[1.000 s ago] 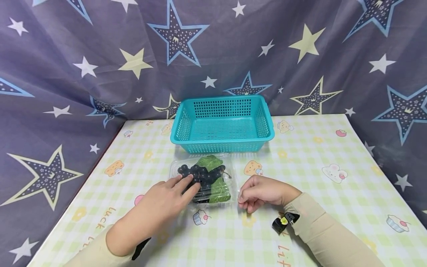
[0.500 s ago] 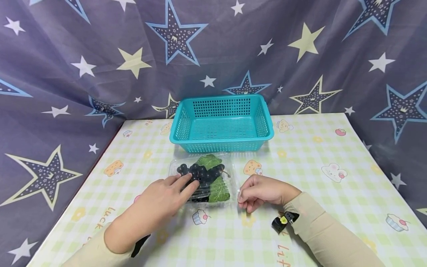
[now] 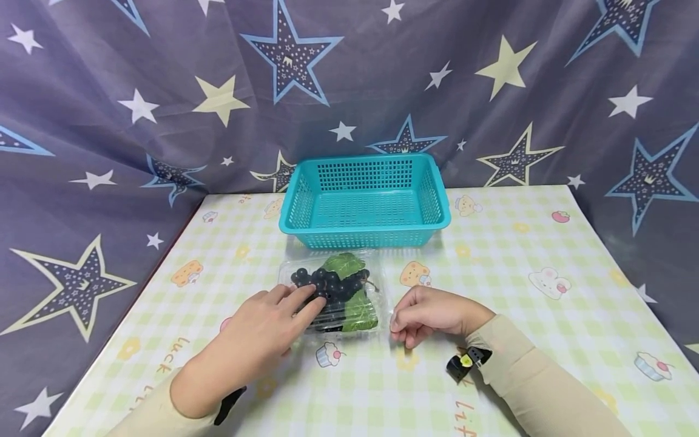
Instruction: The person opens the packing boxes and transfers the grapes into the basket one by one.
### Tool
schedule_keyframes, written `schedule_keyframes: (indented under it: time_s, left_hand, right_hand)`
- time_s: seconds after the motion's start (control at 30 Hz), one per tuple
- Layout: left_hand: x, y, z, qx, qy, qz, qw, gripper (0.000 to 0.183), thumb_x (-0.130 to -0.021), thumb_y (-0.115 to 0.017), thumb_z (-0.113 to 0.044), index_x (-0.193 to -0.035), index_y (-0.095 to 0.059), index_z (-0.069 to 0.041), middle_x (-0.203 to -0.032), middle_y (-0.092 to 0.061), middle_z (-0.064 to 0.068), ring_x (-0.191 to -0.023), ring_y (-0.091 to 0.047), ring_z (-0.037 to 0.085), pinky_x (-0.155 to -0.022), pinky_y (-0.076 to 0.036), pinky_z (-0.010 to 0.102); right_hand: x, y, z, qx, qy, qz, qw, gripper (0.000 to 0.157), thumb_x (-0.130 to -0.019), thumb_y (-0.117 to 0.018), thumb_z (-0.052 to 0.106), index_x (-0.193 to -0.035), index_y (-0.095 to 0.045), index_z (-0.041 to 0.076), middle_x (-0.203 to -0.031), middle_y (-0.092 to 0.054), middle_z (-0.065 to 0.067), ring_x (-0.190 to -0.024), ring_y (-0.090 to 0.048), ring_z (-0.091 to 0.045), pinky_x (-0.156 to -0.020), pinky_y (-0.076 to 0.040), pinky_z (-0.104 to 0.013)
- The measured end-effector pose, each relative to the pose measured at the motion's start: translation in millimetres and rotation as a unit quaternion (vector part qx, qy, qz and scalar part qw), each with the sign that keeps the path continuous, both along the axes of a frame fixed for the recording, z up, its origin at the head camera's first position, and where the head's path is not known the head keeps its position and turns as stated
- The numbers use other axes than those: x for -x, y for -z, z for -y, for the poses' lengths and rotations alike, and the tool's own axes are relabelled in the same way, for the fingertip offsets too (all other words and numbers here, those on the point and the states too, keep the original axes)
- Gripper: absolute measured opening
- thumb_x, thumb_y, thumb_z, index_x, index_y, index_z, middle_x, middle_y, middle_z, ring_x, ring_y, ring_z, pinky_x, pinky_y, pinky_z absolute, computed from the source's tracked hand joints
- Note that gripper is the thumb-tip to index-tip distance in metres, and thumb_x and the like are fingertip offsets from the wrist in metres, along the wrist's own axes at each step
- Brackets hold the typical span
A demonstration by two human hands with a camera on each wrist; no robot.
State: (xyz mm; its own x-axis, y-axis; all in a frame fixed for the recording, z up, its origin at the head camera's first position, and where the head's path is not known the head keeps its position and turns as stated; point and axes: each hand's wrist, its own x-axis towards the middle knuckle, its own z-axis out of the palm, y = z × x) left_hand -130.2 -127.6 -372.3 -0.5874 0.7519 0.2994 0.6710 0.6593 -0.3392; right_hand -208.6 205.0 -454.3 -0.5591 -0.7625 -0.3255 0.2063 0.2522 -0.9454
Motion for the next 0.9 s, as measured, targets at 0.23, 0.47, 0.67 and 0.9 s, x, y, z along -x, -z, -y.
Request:
schedule_keyframes:
  time_s: [0.23, 0.47, 0.67, 0.9]
  left_hand:
    - [0.8, 2.5, 0.9, 0.002, -0.021, 0.045, 0.9988, 0.052, -0.086, -0.076, -0.013, -0.135, -0.056, -0.012, -0.139, -0.057, 0.016, -0.115, -0.061, 0.041, -0.08, -0.056, 0.05]
    - [5.2, 7.7, 1.6, 0.015, -0.008, 0.044, 0.9989, 0.062, -0.086, -0.079, -0.01, -0.142, -0.053, -0.008, -0.143, -0.056, 0.027, -0.128, -0.059, 0.049, -0.106, -0.052, 0.049]
    - [5.1, 9.6, -1.6, 0.02, -0.001, 0.012, 0.9997, 0.057, -0.086, -0.076, -0.001, -0.139, -0.056, -0.009, -0.137, -0.062, 0.026, -0.118, -0.066, 0.047, -0.098, -0.057, 0.047]
    - [4.2, 15.3, -11.6, 0.027, -0.021, -0.032, 0.9989, 0.046, -0.089, -0.074, -0.001, -0.132, -0.059, -0.008, -0.128, -0.067, 0.027, -0.109, -0.069, 0.049, -0.089, -0.06, 0.05]
  right_hand:
    - [-0.9, -1.3, -0.3, -0.001, 0.001, 0.004, 1.0, 0.017, -0.091, -0.065, 0.006, -0.087, -0.075, -0.007, -0.083, -0.076, -0.012, -0.065, -0.07, -0.009, -0.07, -0.063, -0.034]
    - [-1.8, -1.8, -0.1, 0.001, 0.003, 0.003, 1.0, 0.016, -0.091, -0.065, 0.006, -0.086, -0.075, -0.005, -0.082, -0.076, -0.011, -0.064, -0.07, -0.009, -0.07, -0.063, -0.034]
    - [-2.4, -1.0, -0.2, 0.001, 0.001, 0.0, 1.0, 0.017, -0.091, -0.065, 0.006, -0.087, -0.075, -0.007, -0.083, -0.076, -0.012, -0.065, -0.07, -0.009, -0.071, -0.064, -0.036]
    - [-1.8, -0.6, 0.0, -0.001, 0.001, -0.007, 1.0, 0.02, -0.091, -0.065, 0.006, -0.088, -0.073, -0.013, -0.083, -0.076, -0.013, -0.064, -0.07, -0.01, -0.07, -0.063, -0.035]
